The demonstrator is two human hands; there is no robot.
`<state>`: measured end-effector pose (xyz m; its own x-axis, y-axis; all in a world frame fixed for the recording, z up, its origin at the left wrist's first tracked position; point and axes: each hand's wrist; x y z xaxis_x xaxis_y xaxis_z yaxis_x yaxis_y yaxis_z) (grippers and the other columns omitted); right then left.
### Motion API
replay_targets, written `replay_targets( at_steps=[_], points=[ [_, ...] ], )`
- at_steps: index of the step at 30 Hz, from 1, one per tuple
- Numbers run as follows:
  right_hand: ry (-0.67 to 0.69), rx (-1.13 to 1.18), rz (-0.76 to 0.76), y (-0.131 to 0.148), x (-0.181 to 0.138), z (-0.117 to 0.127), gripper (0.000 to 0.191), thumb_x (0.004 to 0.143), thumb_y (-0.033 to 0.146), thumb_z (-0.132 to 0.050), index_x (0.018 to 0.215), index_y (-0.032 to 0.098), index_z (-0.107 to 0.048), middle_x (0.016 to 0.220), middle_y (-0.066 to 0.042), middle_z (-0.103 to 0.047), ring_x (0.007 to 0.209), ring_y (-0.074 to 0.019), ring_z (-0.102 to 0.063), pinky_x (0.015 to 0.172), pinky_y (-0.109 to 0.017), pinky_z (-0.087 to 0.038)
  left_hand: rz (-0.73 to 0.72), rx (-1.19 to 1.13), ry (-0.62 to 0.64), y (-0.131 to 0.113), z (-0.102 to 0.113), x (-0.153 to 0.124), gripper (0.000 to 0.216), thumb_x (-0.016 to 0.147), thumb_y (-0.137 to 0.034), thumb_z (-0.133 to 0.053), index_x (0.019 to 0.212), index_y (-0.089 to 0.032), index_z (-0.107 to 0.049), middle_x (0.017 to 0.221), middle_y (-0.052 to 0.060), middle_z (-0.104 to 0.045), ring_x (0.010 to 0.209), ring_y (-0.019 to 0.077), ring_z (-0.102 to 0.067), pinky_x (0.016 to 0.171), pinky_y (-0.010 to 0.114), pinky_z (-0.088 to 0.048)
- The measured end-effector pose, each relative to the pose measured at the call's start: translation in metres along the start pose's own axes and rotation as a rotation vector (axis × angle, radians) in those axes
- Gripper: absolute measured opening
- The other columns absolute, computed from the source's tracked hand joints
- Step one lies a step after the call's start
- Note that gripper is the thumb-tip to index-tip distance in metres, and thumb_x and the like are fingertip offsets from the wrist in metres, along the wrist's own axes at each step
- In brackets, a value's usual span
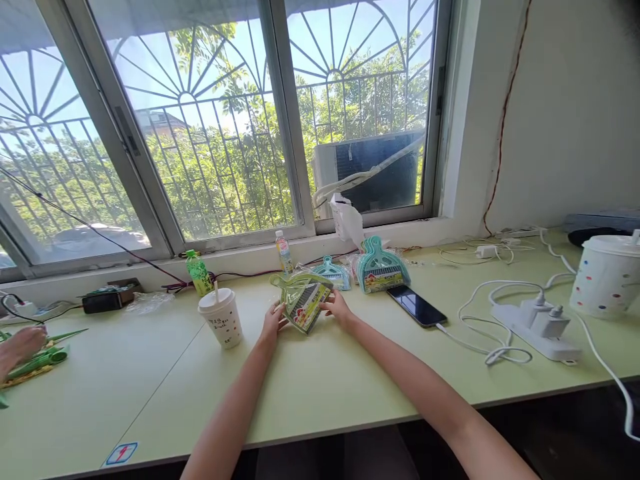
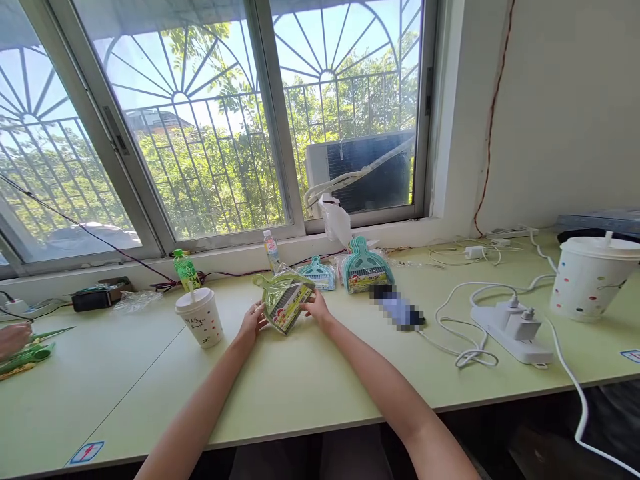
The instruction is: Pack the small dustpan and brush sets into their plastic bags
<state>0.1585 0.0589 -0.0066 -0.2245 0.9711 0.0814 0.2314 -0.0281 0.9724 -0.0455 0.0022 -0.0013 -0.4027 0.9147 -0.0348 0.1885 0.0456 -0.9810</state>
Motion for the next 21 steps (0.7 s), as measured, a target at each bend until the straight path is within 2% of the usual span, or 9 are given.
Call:
replay_targets(
  at_steps=[2,10,14,17,21],
  points=[
    [0.025,-0.029,-0.028,0.002,0.0,0.002,0.056,0.061,0.015,-0.075,0.106,0.025,-0.044,0.081,0.001,-0.067,0.067,-0.0167,-0.066,0.046,-0.021,-0.046,-0.011,0.0,-0.042,0.0,0.003,0.002,0.034,0.078,-0.03,-0.07,0.109,-0.02,-0.061,0.091,0.004,-0.069,0.064,0.0098,-0.062,0.059,0.021,-0.052],
    [0.108,-0.09,-0.076,0.014,0.006,0.016,0.063,0.053,0.018,-0.083,0.107,0.023,-0.049,0.077,-0.002,-0.069,0.066,-0.0194,-0.066,0.046,-0.023,-0.043,-0.055,-0.062,-0.044,-0.006,0.002,-0.006,0.032,0.082,-0.034,-0.067,0.11,-0.018,-0.065,0.089,0.006,-0.068,0.054,0.0075,-0.059,0.056,0.022,-0.051],
    [0.138,-0.103,-0.1,0.019,0.006,0.021,0.067,0.052,0.018,-0.083,0.111,0.024,-0.052,0.079,-0.003,-0.071,0.065,-0.0187,-0.067,0.041,-0.018,-0.03,-0.066,-0.033,-0.071,-0.009,0.003,-0.006,0.038,0.083,-0.04,-0.065,0.114,-0.02,-0.062,0.092,0.006,-0.067,0.056,0.0082,-0.06,0.056,0.022,-0.05],
    [0.26,-0.145,-0.089,0.027,0.005,0.034,0.07,0.052,0.02,-0.082,0.116,0.022,-0.054,0.081,-0.005,-0.072,0.065,-0.0189,-0.068,0.039,-0.017,-0.021,-0.072,-0.002,-0.105,-0.013,0.004,-0.008,0.047,0.079,-0.049,-0.067,0.114,-0.02,-0.06,0.101,0.01,-0.068,0.064,0.0123,-0.063,0.059,0.026,-0.052],
    [0.467,-0.222,-0.126,0.039,0.004,0.063,0.07,0.053,0.02,-0.082,0.119,0.021,-0.058,0.081,-0.004,-0.072,0.063,-0.015,-0.066,0.039,-0.016,-0.021,-0.161,0.061,0.005,-0.016,0.005,-0.012,0.059,0.073,-0.057,-0.068,0.119,-0.02,-0.059,0.112,0.013,-0.069,0.079,0.0186,-0.067,0.06,0.026,-0.049]
  ],
)
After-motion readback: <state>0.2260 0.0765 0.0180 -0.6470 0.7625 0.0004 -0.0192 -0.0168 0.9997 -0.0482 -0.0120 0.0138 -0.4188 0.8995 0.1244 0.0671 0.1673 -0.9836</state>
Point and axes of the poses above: each hand's wrist, its own x-axis towards the middle knuckle, its own z-axis out of the back of the hand, y = z × x
